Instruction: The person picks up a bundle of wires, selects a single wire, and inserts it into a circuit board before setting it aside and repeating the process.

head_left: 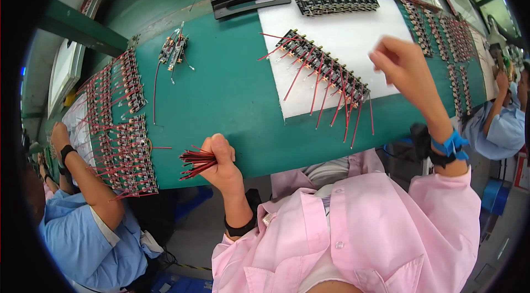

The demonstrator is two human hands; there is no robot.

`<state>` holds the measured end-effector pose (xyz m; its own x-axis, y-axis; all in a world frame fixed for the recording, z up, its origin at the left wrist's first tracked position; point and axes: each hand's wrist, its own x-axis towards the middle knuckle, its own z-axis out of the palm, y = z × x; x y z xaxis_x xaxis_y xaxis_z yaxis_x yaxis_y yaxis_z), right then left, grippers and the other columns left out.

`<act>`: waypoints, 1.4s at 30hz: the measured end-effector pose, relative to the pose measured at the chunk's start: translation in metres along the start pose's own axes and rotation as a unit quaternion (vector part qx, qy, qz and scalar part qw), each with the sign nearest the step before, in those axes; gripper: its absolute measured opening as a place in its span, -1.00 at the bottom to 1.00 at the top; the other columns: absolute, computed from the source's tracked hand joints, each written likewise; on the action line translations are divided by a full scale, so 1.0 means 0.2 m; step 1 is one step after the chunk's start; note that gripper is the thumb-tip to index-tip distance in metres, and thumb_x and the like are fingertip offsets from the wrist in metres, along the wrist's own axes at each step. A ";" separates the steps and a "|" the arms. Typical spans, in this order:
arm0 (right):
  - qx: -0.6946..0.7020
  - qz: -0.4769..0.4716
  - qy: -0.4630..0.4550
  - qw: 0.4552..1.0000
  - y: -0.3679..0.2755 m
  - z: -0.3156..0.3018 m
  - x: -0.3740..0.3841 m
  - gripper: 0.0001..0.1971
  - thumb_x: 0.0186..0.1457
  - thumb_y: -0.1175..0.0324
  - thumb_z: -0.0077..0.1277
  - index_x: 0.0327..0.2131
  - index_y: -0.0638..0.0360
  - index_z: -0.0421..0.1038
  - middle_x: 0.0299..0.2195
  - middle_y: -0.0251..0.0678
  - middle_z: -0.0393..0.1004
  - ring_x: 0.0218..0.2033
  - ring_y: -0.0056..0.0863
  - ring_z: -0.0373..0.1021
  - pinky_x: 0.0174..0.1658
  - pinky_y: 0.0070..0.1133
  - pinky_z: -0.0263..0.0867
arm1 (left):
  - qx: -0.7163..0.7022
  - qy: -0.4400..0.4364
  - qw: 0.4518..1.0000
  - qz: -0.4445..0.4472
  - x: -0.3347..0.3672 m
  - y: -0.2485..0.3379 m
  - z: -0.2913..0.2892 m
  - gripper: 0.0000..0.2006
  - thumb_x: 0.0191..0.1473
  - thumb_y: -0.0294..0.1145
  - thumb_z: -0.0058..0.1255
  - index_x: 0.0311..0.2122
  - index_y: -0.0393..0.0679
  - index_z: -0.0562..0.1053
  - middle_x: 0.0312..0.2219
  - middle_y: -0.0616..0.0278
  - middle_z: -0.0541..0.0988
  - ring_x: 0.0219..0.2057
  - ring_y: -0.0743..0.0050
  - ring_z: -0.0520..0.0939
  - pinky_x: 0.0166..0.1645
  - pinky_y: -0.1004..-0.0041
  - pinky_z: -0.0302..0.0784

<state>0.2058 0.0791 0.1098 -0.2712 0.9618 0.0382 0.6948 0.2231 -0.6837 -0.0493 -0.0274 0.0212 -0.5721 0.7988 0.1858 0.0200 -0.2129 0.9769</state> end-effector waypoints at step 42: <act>0.524 0.162 0.253 0.797 0.52 -0.85 -0.73 -0.88 -0.09 0.43 -0.14 -0.61 0.22 0.20 -0.82 -0.41 0.19 -0.92 -0.71 0.00 -0.85 -0.76 -0.01 | -0.053 -0.075 0.990 0.103 -0.19 0.29 0.44 -0.65 0.01 -0.35 -0.26 -0.74 -0.10 0.02 -0.84 0.45 -0.02 -0.82 0.72 -0.05 -0.73 0.64 -0.17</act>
<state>0.4307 -0.0119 0.1576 0.2965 0.9421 -0.1565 -0.3367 -0.0502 -0.9403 0.0463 -0.0205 0.0804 -0.4372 0.8047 0.4016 0.0335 -0.4316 0.9014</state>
